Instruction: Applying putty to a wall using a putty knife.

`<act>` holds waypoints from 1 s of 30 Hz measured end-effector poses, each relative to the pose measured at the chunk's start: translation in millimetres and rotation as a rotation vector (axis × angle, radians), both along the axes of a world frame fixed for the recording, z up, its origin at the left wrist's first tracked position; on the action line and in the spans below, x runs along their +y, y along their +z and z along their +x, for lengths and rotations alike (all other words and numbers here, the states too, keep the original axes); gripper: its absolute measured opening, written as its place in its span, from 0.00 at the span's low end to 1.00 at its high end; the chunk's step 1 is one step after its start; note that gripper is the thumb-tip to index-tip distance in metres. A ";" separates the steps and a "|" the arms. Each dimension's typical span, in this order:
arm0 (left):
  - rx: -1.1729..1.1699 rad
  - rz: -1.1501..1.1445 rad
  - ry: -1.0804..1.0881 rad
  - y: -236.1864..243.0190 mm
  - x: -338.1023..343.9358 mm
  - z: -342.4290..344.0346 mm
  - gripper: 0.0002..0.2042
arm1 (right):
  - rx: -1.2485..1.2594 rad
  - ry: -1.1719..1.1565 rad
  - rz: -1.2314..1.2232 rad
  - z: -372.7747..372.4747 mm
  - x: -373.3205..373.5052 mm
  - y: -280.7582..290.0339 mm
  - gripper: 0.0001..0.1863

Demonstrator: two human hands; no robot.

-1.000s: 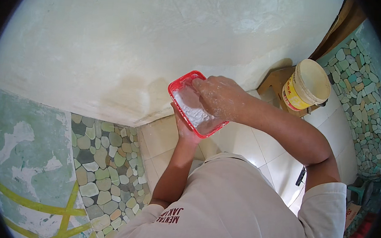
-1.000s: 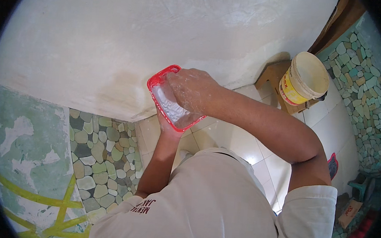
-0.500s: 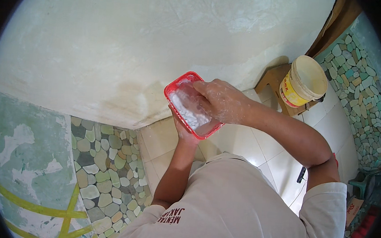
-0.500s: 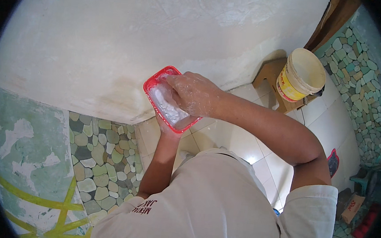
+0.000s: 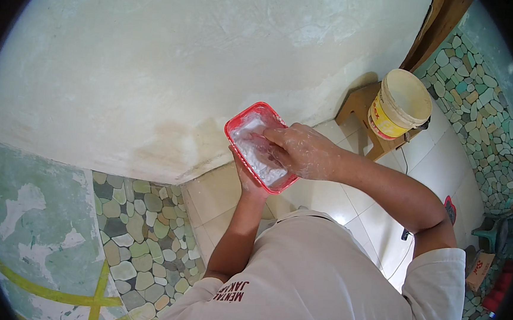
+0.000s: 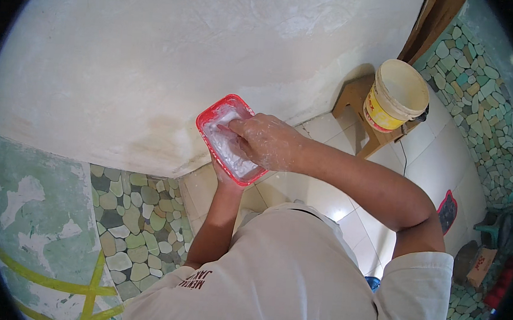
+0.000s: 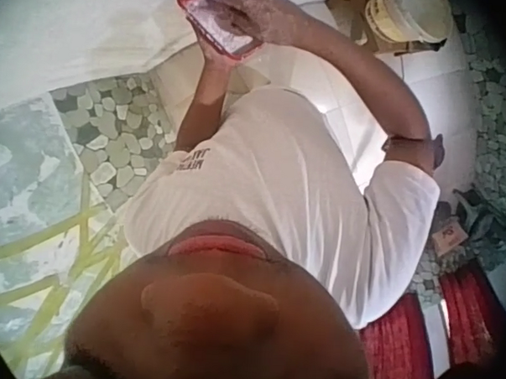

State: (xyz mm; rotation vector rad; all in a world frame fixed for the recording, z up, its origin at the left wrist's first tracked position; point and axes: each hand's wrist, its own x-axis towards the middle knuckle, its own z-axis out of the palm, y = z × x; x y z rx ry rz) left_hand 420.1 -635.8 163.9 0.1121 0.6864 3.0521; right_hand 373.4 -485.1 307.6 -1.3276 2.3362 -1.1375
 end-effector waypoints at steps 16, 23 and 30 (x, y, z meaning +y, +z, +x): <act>-0.087 0.081 0.002 2.3 12.1 -4.7 0.35 | 0.254 -0.207 0.343 6.9 5.3 19.3 0.12; 0.139 0.117 -0.113 18.7 12.4 -3.8 0.35 | 0.080 -0.200 0.087 2.0 6.1 2.1 0.12; 0.123 0.150 -0.094 23.4 5.8 -3.6 0.32 | -0.066 -0.284 -0.063 11.7 -20.2 -0.6 0.09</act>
